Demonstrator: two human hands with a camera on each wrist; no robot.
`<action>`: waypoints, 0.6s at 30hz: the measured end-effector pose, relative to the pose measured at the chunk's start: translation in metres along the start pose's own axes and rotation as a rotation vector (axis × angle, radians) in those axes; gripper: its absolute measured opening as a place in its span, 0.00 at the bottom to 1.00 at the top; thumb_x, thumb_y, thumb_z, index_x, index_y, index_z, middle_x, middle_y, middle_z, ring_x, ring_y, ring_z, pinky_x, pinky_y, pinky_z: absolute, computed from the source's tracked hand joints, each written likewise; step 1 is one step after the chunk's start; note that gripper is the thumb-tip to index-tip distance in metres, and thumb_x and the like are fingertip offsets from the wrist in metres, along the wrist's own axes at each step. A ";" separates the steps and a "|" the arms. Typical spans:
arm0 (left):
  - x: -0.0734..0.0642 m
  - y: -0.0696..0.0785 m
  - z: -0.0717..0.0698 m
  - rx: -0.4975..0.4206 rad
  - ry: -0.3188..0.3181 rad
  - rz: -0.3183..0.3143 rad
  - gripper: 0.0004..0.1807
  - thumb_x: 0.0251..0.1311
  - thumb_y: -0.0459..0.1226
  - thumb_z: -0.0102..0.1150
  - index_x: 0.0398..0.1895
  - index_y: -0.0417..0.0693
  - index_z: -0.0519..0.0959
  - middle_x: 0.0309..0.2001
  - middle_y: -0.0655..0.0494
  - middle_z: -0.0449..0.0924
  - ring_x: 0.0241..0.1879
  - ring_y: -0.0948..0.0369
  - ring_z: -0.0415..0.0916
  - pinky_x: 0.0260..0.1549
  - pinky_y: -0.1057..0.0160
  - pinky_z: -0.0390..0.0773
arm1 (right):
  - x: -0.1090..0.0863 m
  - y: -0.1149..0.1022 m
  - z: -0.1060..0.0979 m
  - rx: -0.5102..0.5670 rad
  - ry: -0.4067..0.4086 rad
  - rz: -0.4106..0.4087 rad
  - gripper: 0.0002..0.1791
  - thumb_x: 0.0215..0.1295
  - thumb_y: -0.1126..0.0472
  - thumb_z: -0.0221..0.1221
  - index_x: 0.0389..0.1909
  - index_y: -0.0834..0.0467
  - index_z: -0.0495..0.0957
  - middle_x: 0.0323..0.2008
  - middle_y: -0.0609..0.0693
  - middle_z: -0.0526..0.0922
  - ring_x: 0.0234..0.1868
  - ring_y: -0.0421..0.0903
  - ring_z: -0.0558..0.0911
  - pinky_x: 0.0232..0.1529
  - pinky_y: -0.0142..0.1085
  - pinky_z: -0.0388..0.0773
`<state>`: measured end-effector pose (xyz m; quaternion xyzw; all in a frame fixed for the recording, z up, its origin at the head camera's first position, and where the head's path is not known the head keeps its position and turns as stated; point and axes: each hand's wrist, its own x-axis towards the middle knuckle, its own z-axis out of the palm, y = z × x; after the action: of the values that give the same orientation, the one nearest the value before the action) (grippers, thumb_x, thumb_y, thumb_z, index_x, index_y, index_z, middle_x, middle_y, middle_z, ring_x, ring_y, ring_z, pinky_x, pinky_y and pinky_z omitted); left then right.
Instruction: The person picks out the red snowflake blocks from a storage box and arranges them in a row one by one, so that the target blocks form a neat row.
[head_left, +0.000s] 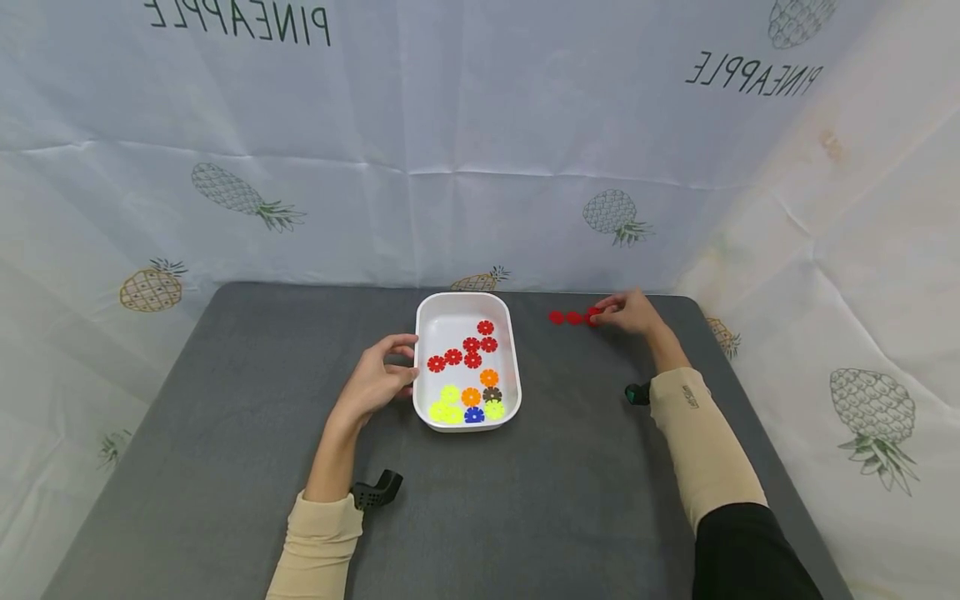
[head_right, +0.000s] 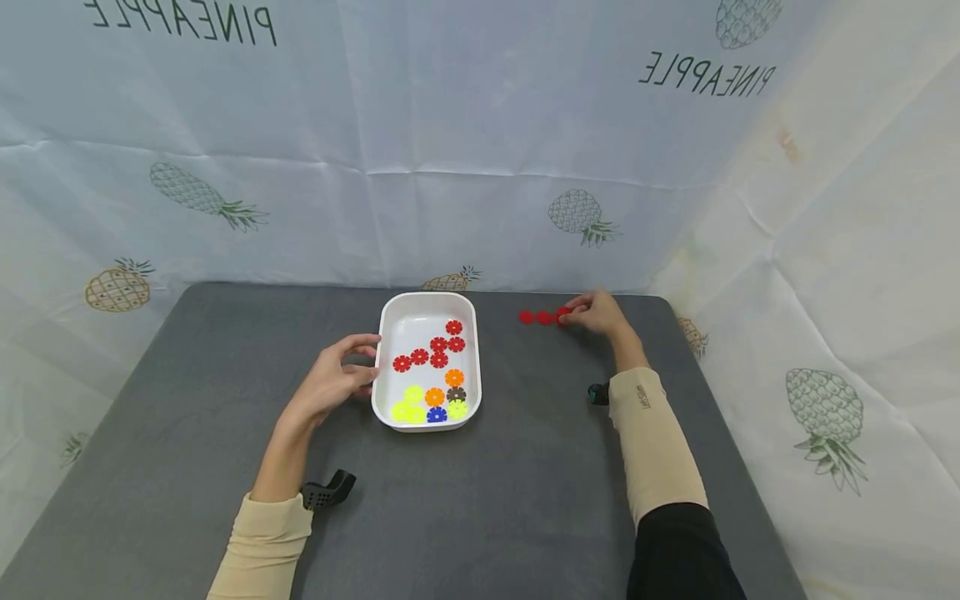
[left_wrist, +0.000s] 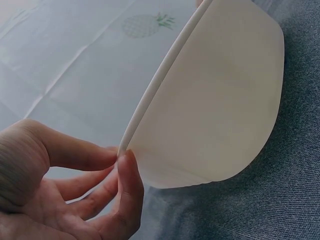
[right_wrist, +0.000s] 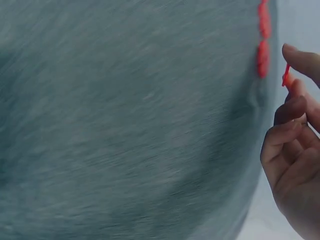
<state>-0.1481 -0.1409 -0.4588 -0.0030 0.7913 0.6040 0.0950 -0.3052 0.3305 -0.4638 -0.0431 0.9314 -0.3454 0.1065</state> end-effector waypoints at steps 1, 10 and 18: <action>0.000 0.000 0.000 0.000 0.001 0.000 0.31 0.72 0.27 0.61 0.77 0.38 0.70 0.61 0.36 0.73 0.55 0.41 0.89 0.41 0.59 0.91 | -0.001 0.005 0.001 -0.001 0.005 0.017 0.24 0.73 0.56 0.70 0.60 0.70 0.84 0.33 0.50 0.88 0.31 0.39 0.75 0.36 0.33 0.73; -0.002 0.000 0.000 -0.007 -0.004 -0.008 0.31 0.71 0.27 0.60 0.77 0.38 0.69 0.61 0.36 0.73 0.54 0.41 0.89 0.41 0.59 0.91 | -0.013 0.024 0.004 0.050 0.029 0.081 0.27 0.72 0.58 0.69 0.64 0.72 0.80 0.25 0.38 0.81 0.24 0.36 0.73 0.28 0.32 0.73; -0.001 0.000 -0.001 -0.003 -0.004 -0.008 0.31 0.72 0.28 0.60 0.78 0.39 0.69 0.62 0.36 0.72 0.55 0.39 0.88 0.43 0.57 0.92 | -0.015 0.023 0.006 0.053 0.069 0.082 0.26 0.73 0.57 0.69 0.64 0.70 0.80 0.28 0.40 0.84 0.25 0.35 0.76 0.28 0.31 0.76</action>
<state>-0.1475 -0.1421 -0.4587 -0.0050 0.7901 0.6049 0.0991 -0.2896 0.3466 -0.4809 0.0097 0.9260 -0.3666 0.0896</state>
